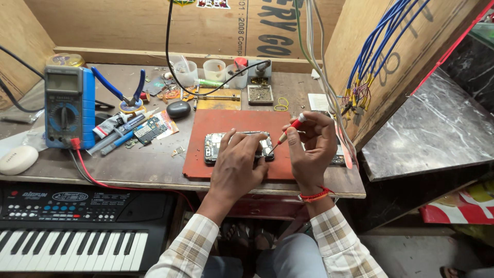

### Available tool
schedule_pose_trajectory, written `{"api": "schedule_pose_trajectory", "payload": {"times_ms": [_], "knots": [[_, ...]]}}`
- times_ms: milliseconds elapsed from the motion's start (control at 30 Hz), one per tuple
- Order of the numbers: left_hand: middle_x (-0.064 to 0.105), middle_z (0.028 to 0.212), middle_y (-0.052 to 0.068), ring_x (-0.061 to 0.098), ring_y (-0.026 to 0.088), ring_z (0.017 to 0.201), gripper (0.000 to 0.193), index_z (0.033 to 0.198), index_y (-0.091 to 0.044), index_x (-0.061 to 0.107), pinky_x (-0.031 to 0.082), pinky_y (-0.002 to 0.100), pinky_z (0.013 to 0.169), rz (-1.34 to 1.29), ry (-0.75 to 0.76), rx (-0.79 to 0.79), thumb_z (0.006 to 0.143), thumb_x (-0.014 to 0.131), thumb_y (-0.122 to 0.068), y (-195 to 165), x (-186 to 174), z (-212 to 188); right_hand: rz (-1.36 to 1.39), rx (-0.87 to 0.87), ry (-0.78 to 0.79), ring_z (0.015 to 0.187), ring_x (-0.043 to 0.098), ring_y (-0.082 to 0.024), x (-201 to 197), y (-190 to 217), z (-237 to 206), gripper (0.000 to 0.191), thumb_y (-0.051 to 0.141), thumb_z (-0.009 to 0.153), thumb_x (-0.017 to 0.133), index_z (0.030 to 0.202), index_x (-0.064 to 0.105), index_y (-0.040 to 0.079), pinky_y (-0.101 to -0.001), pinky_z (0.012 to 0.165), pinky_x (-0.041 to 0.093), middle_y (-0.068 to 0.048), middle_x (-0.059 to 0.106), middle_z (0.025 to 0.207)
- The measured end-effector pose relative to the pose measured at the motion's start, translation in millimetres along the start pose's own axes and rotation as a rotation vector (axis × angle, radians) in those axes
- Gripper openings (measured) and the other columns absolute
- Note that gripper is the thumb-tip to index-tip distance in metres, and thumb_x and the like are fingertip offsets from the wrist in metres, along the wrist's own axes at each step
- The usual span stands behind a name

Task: The person uses a red-handled screwdriver to remove screws from a disassembled mobile phone on a red mat. They lift and set aside a metal bracket, then continue unscrewing and removing small components from the phone chassis.

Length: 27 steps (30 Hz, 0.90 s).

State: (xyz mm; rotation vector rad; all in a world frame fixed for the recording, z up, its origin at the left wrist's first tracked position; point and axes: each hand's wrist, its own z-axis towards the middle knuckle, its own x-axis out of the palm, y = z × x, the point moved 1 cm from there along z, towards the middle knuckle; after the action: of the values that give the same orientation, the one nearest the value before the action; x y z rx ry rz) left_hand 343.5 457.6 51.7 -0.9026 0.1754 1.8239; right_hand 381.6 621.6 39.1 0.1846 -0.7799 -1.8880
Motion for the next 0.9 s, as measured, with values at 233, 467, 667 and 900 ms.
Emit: {"api": "schedule_pose_trajectory", "payload": {"times_ms": [233, 467, 667, 900], "knots": [[0.069, 0.092, 0.003, 0.065, 0.022, 0.101, 0.054, 0.127, -0.008, 0.061, 0.035, 0.049, 0.117, -0.026, 0.009, -0.020, 0.076, 0.077, -0.010, 2.4, -3.1, -2.0, -0.061, -0.005, 0.045, 0.099, 0.072, -0.018, 4.7, 4.1, -0.6, 0.035, -0.010, 0.101, 0.064, 0.130, 0.049, 0.002, -0.0296, 0.085, 0.065, -0.012, 0.065, 0.110], [0.069, 0.091, 0.003, 0.065, 0.022, 0.101, 0.054, 0.127, -0.007, 0.061, 0.035, 0.050, 0.117, -0.031, -0.003, -0.021, 0.076, 0.076, -0.010, 2.8, -6.6, -3.3, -0.107, 0.011, 0.049, 0.101, 0.072, -0.019, 8.5, 9.4, 0.5, 0.035, -0.009, 0.100, 0.064, 0.129, 0.049, 0.001, -0.0303, 0.087, 0.064, -0.013, 0.066, 0.111], [0.068, 0.090, 0.004, 0.066, 0.022, 0.100, 0.052, 0.126, -0.007, 0.062, 0.035, 0.050, 0.117, -0.020, 0.016, -0.026, 0.076, 0.075, -0.011, 3.0, -8.6, -4.8, -0.069, 0.014, 0.046, 0.099, 0.072, -0.018, 10.2, 8.0, -0.5, 0.033, -0.010, 0.100, 0.063, 0.128, 0.049, 0.002, -0.0301, 0.085, 0.065, -0.013, 0.065, 0.111], [0.068, 0.093, 0.006, 0.065, 0.024, 0.102, 0.051, 0.126, -0.006, 0.062, 0.036, 0.050, 0.115, -0.004, -0.013, 0.007, 0.076, 0.074, -0.012, 2.4, -11.1, -5.6, -0.078, 0.002, 0.054, 0.101, 0.072, -0.018, 9.7, 7.2, -1.8, 0.034, -0.009, 0.099, 0.064, 0.129, 0.050, 0.002, -0.0298, 0.085, 0.065, -0.012, 0.066, 0.112]]}}
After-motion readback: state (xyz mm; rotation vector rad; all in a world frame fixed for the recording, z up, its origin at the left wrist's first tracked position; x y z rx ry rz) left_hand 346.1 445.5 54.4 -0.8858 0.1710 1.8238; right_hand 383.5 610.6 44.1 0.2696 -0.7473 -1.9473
